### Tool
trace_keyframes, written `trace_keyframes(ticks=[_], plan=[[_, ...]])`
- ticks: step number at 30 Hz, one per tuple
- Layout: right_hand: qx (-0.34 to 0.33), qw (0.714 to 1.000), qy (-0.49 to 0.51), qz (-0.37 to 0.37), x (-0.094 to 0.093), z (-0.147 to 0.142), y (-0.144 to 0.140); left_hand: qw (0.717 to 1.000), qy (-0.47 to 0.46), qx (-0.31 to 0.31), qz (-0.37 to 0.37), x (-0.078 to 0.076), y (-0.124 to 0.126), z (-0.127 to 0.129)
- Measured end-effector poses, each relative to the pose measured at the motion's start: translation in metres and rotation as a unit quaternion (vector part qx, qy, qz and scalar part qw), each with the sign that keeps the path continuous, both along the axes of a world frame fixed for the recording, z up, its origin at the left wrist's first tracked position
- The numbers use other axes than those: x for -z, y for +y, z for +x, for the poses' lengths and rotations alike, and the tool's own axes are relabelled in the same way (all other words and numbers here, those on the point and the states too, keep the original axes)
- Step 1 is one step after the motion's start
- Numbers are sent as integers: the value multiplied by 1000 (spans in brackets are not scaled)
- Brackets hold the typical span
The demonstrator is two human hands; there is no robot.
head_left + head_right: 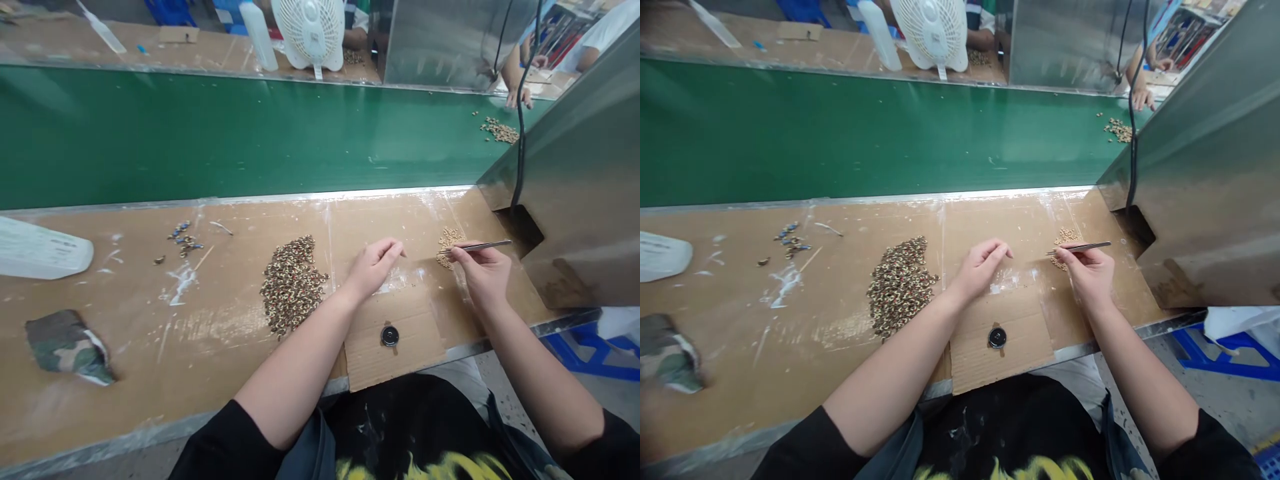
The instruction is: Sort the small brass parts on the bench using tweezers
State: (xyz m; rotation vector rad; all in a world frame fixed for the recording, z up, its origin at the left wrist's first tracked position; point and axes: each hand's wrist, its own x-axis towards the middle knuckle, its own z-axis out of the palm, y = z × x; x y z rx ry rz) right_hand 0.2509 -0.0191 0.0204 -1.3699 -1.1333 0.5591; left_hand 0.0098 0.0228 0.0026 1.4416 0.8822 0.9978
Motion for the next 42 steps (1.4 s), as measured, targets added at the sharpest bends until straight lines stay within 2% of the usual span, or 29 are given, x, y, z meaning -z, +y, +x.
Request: trace_keyframes(ticks=[4,6,8,12,16,20,27,42], plan=[[-141,987,42,61,-16,-54,26,983,-115,65,-127,-4,-1,1],[-190,976,73,80,-14,-70,38,969,-156,68,-179,-4,0,-1],[-212,969,94,91,-8,-78,46,960,-172,63,-212,-4,0,-3],[-211,968,99,87,5,-75,48,952,-184,57,-237,-3,0,-3],[-204,971,101,73,10,-69,47,947,-189,63,-253,-4,-1,0],[-199,971,107,73,9,-70,43,940,-201,63,-267,-7,-3,-1],[-192,970,111,98,3,-74,37,943,-201,100,-245,-5,-6,-4],[-204,969,90,109,3,-72,38,950,-203,87,-219,-3,-9,-4]])
